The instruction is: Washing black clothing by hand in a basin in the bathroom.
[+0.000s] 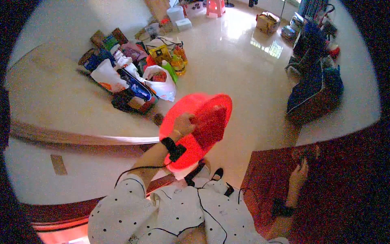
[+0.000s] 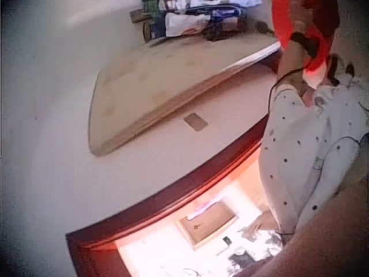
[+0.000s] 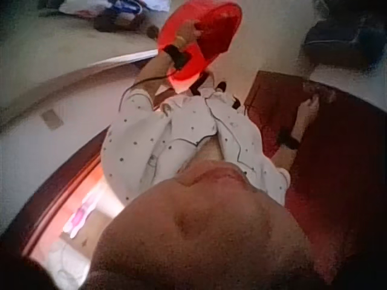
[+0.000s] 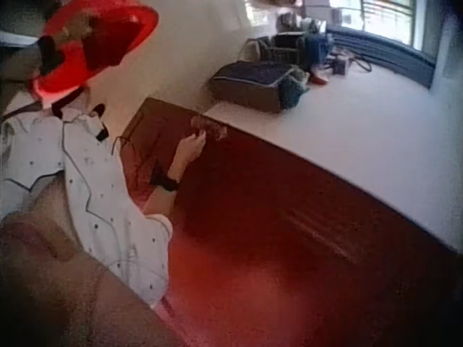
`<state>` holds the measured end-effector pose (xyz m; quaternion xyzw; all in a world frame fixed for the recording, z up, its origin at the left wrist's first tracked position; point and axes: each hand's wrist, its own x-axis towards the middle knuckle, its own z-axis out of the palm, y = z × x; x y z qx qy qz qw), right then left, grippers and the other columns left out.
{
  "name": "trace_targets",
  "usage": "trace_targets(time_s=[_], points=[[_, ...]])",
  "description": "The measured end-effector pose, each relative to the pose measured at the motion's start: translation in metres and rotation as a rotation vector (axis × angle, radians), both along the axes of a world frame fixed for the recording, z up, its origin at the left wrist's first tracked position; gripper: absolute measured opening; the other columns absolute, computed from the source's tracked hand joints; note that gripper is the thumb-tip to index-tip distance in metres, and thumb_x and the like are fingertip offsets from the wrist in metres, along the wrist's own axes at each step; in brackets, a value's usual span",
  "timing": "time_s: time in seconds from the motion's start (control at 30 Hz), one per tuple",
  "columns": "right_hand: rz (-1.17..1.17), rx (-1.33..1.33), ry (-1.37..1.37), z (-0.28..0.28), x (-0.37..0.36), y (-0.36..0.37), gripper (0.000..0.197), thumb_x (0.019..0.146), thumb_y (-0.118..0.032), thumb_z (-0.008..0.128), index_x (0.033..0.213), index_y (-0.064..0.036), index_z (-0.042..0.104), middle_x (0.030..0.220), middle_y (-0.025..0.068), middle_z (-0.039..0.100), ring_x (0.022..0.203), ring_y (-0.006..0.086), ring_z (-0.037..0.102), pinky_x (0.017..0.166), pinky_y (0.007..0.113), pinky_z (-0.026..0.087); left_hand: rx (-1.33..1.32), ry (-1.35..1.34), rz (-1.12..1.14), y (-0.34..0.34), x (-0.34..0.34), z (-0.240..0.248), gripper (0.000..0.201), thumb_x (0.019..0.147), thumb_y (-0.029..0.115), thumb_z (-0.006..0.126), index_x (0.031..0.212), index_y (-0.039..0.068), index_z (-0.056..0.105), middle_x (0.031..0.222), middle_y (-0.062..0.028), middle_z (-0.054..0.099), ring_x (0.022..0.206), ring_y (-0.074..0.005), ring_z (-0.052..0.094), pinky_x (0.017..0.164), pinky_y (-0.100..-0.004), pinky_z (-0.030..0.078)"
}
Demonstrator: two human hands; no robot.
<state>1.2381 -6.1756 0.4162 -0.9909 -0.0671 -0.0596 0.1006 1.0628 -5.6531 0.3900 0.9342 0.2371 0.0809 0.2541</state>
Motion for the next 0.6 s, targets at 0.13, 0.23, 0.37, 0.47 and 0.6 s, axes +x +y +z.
trace_targets(time_s=[0.13, 0.23, 0.37, 0.47, 0.6], points=[[-0.132, 0.058, -0.008, -0.008, 0.009, -0.021, 0.04, 0.092, -0.015, 0.046, 0.131, -0.0057, 0.044, 0.131, 0.0195, 0.046, 0.113, 0.0342, 0.051, 0.089, 0.041, 0.045, -0.026, 0.008, 0.06, 0.068, 0.088, -0.003, 0.03, 0.07, 0.035, 0.07, 0.087, 0.011, 0.066, 0.086, -0.0118, 0.06, 0.083, -0.0314, 0.059, 0.072, -0.0414, 0.049], [-0.196, 0.07, -0.057, -0.004, -0.001, -0.011, 0.038, 0.092, -0.016, 0.046, 0.129, -0.0056, 0.047, 0.127, 0.0194, 0.05, 0.107, 0.0317, 0.055, 0.081, 0.038, 0.05, 0.04, -0.051, 0.029, 0.12, 0.137, -0.023, 0.031, 0.071, 0.037, 0.068, 0.087, 0.011, 0.066, 0.087, -0.0114, 0.06, 0.084, -0.0304, 0.06, 0.072, -0.0419, 0.048], [-0.328, -0.174, -0.366, 0.015, -0.005, 0.048, 0.029, 0.089, -0.018, 0.049, 0.112, -0.0031, 0.059, 0.106, 0.0176, 0.061, 0.091, 0.0336, 0.06, 0.078, 0.039, 0.049, 0.075, 0.012, 0.033, 0.164, 0.22, -0.012, 0.031, 0.073, 0.039, 0.066, 0.089, 0.012, 0.066, 0.089, -0.0099, 0.061, 0.087, -0.029, 0.06, 0.074, -0.0421, 0.049], [-0.375, -0.435, -0.545, 0.071, 0.007, 0.156, 0.031, 0.088, -0.025, 0.056, 0.112, -0.0062, 0.06, 0.106, 0.0141, 0.061, 0.088, 0.0287, 0.059, 0.078, 0.035, 0.05, 0.056, 0.063, 0.026, 0.211, 0.294, -0.009, 0.031, 0.074, 0.04, 0.065, 0.09, 0.013, 0.066, 0.091, -0.009, 0.061, 0.088, -0.0282, 0.06, 0.076, -0.0421, 0.049], [-0.447, -0.544, -0.592, 0.083, 0.047, 0.209, 0.03, 0.087, -0.027, 0.059, 0.109, -0.0069, 0.061, 0.102, 0.0127, 0.061, 0.085, 0.0269, 0.059, 0.077, 0.033, 0.049, 0.011, 0.091, -0.015, 0.263, 0.379, -0.006, 0.032, 0.074, 0.04, 0.064, 0.093, 0.014, 0.066, 0.092, -0.0095, 0.062, 0.09, -0.028, 0.06, 0.077, -0.0421, 0.049]])
